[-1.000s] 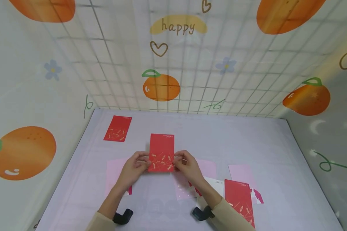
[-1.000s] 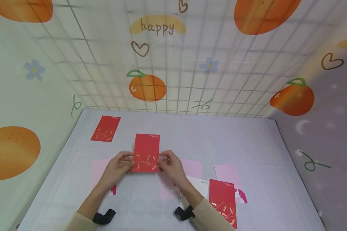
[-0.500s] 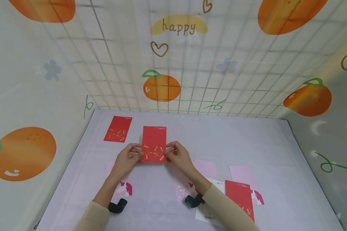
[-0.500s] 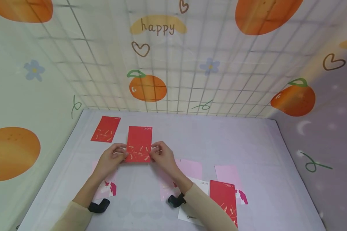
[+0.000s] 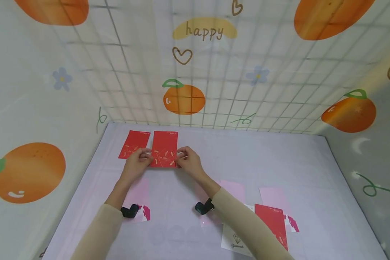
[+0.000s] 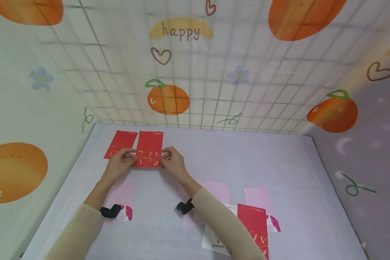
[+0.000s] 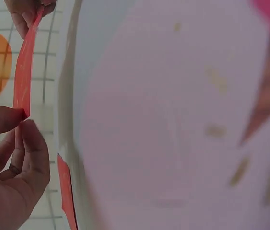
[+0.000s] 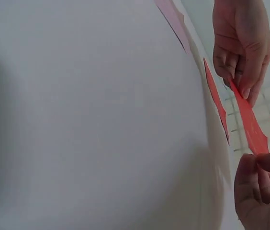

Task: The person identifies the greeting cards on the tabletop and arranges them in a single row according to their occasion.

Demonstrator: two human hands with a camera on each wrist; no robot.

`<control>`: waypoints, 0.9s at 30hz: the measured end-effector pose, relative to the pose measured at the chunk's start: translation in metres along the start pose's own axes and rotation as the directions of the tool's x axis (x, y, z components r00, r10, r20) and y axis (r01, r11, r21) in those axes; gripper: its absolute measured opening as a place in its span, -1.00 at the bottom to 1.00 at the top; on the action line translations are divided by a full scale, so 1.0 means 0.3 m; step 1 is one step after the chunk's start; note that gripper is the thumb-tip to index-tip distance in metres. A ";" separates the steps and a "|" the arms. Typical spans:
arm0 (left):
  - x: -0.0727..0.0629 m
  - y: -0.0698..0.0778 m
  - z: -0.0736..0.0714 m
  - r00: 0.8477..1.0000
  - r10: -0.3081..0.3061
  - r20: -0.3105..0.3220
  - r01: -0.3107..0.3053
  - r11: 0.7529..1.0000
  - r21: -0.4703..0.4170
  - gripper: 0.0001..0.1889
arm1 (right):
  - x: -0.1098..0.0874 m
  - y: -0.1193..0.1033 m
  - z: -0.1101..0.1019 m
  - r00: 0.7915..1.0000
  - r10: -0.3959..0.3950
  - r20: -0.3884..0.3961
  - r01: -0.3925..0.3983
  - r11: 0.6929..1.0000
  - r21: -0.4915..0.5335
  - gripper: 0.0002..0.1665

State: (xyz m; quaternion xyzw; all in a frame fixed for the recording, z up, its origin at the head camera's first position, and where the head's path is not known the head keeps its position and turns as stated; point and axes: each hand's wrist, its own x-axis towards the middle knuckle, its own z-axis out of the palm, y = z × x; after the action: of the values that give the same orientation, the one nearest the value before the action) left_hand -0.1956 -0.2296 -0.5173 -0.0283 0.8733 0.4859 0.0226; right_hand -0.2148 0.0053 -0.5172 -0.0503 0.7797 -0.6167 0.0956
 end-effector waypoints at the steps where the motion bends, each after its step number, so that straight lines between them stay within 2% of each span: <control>1: 0.009 -0.005 -0.004 1.000 -0.004 -0.002 0.004 1.000 0.002 -0.56 | 0.008 -0.002 0.006 1.000 0.007 -0.003 -0.007 1.000 -0.009 -0.62; 7: 0.051 -0.025 -0.019 0.999 -0.014 -0.029 0.015 0.999 0.035 -0.58 | 0.044 -0.009 0.038 1.000 0.015 0.017 -0.014 0.998 -0.057 -0.58; 11: 0.074 -0.033 -0.023 0.999 -0.018 -0.048 0.020 0.998 0.055 -0.60 | 0.070 -0.009 0.055 0.999 0.010 0.035 -0.005 0.991 -0.134 -0.58; 22: 0.113 -0.060 -0.012 0.994 -0.091 -0.067 0.098 0.987 0.124 -0.59 | 0.146 -0.004 0.097 0.999 0.018 0.049 0.001 0.933 -0.361 -0.63; 27: 0.109 -0.060 -0.013 0.993 -0.093 -0.073 0.103 0.983 0.152 -0.55 | 0.155 -0.011 0.104 0.998 0.027 0.052 -0.003 0.915 -0.403 -0.65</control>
State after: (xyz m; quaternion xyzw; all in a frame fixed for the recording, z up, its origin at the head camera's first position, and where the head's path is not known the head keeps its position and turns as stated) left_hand -0.2270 -0.2432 -0.5327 -0.0852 0.9062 0.4136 0.0199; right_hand -0.2537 -0.0343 -0.5249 -0.0804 0.8872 -0.4408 0.1101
